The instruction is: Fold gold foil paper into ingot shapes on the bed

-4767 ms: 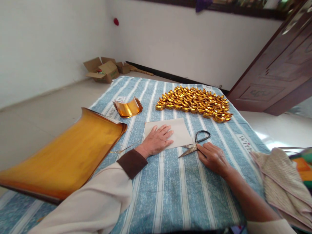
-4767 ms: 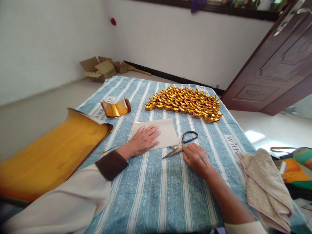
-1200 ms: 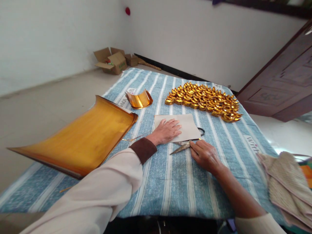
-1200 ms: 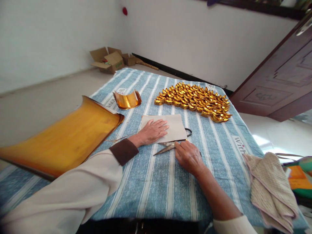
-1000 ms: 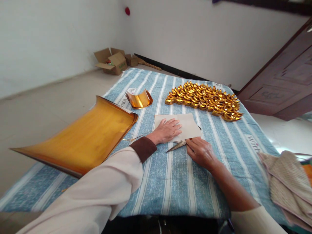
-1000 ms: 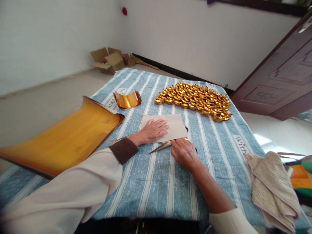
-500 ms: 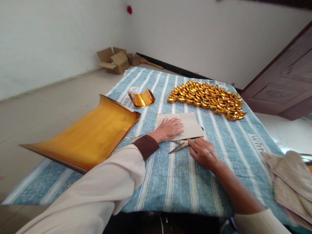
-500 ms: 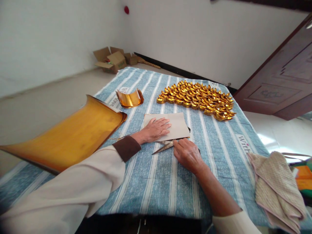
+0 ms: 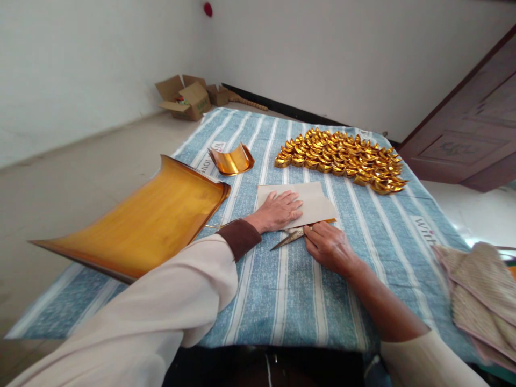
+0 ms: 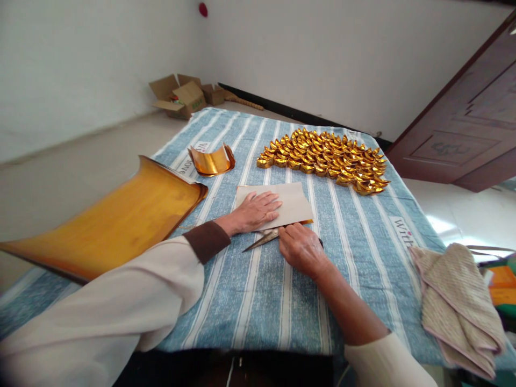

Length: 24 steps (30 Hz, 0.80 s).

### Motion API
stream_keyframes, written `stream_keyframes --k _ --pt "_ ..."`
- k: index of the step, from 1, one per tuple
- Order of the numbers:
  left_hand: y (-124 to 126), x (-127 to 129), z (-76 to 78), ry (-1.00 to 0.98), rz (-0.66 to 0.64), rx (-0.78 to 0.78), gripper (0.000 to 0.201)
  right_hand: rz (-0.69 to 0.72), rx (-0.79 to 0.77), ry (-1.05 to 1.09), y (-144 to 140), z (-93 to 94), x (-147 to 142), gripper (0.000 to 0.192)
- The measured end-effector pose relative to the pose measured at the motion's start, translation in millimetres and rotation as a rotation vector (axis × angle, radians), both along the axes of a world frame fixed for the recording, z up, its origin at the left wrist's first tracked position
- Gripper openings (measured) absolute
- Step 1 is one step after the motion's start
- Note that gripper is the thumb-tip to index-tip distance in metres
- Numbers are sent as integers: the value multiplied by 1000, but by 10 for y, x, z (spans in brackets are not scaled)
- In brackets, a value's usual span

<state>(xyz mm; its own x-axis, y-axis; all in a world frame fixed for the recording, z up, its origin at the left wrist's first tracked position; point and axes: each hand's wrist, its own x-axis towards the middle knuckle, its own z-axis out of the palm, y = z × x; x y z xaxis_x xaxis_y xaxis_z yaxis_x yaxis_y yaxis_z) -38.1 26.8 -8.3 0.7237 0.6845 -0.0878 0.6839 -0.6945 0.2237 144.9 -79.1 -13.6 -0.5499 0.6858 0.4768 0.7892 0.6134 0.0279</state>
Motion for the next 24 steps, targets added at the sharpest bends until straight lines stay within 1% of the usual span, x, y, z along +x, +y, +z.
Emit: stream_keyframes --k 6,14,21,24 --pt "-2 2 3 4 -25 12 55 -17 -13 -4 -48 21 20 21" --pt "-3 3 1 -1 -13 10 52 -21 -29 7 21 16 -132 21" --pt "-2 -3 -13 22 -37 24 53 -13 -8 1 -58 7 -88 21" --pt "-5 4 -5 26 -39 29 53 -22 -17 0 -47 7 -119 21"
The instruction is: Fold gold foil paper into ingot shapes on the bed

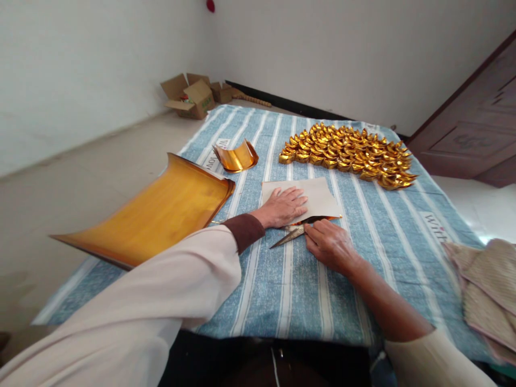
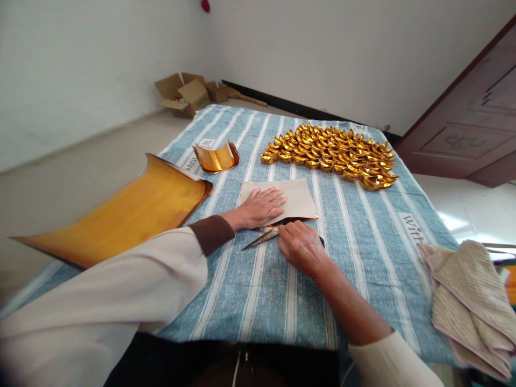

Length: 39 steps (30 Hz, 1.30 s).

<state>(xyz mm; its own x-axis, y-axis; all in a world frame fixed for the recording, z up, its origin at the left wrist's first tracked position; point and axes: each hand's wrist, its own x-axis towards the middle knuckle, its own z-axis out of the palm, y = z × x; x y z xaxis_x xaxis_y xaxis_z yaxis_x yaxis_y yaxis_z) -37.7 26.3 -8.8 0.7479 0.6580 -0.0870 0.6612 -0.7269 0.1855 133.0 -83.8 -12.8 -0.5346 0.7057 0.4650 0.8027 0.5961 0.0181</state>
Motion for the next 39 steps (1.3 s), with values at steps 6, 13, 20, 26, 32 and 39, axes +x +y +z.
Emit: stream_keyframes --k 6,13,20,26,32,39 --pt "-10 3 36 -4 21 -23 53 17 8 -7 11 11 -52 21" --pt "-1 -2 34 -8 16 -28 54 23 13 -1 2 -2 -43 21" --pt "4 -5 24 -15 20 -36 54 39 31 8 -30 22 -65 23" --pt "7 -21 39 -3 21 -60 54 -25 -1 73 -289 19 185 22" --pt "-7 -50 -1 -34 20 29 53 -332 116 144 -503 -16 799 24" --pt "-37 -70 0 -20 17 129 49 -1134 -133 -58 -229 56 1306 29"
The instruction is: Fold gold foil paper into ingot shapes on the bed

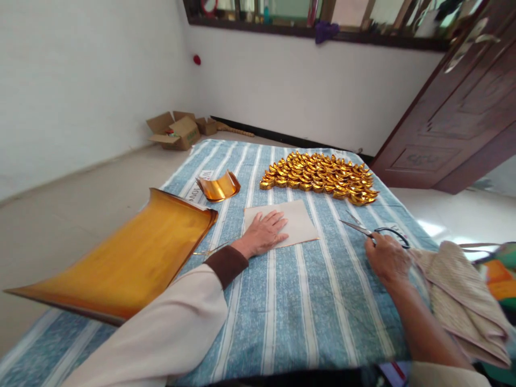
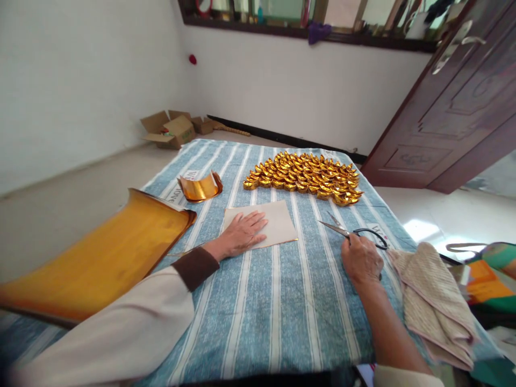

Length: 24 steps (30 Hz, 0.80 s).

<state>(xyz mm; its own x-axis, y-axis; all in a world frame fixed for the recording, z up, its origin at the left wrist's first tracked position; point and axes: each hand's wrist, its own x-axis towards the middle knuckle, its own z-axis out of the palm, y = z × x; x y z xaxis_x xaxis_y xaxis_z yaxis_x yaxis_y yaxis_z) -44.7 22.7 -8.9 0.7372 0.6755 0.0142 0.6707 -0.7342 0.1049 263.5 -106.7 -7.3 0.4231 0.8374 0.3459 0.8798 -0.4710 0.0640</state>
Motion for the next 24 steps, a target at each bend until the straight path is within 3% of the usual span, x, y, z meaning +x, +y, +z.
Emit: stream_keyframes --k 5,9,11,15,17,24 --pt "-3 -40 -20 2 0 93 44 -120 -145 72 120 -17 8 33" --pt "-82 -101 -9 -28 -20 153 40 -72 -97 2 100 -48 -100 31" --pt "-155 -125 2 -52 -30 179 41 55 -12 -23 91 -61 -223 27" --pt "-316 -133 19 -73 -34 187 51 514 140 60 141 -95 -608 19" --pt "-377 -118 22 -76 -27 178 48 660 173 99 198 -99 -812 15" --pt "-499 -102 42 -117 -12 196 29 897 102 173 313 -55 -1210 22"
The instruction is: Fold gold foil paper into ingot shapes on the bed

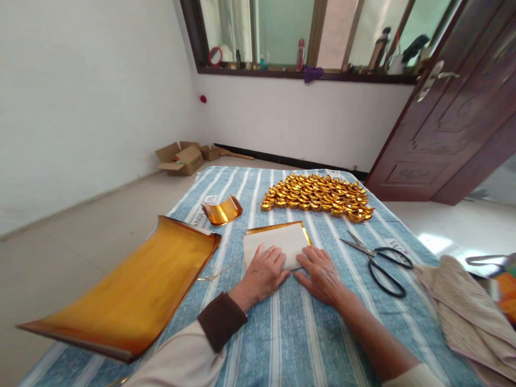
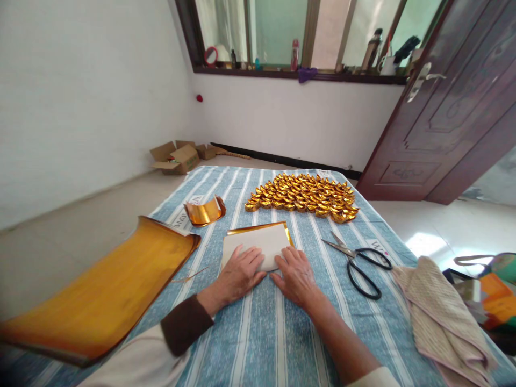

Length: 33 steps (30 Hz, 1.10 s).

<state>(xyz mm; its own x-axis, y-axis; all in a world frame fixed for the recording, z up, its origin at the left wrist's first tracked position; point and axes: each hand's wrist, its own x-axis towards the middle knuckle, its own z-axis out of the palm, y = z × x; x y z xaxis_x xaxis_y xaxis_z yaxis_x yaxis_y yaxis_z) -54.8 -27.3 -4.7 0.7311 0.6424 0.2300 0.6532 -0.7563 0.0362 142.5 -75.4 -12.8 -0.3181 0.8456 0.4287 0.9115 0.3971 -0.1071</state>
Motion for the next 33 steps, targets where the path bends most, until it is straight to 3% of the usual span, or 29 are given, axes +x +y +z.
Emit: stream_keyframes --k 8,17,22,25,27,29,31,33 --pt "-120 -21 61 -33 12 20 21 149 157 -24 -28 -39 -187 16" --pt "-261 -52 151 -49 9 -8 19 190 251 7 -62 -85 -241 22" --pt "-470 -205 235 -275 -6 143 26 132 304 63 -127 -47 -179 23" --pt "-697 -248 294 -559 77 158 22 62 343 88 -171 -7 -201 21" --pt "-847 -222 328 -756 141 -63 15 33 366 108 -203 20 -249 21" --pt "-946 -156 355 -919 279 -502 14 34 373 133 -244 44 -322 22" --pt "-972 -72 372 -1146 474 -1010 25 60 354 161 -303 67 -411 22" --pt "-941 2 369 -1390 570 -1335 33 105 309 183 -380 87 -500 21"
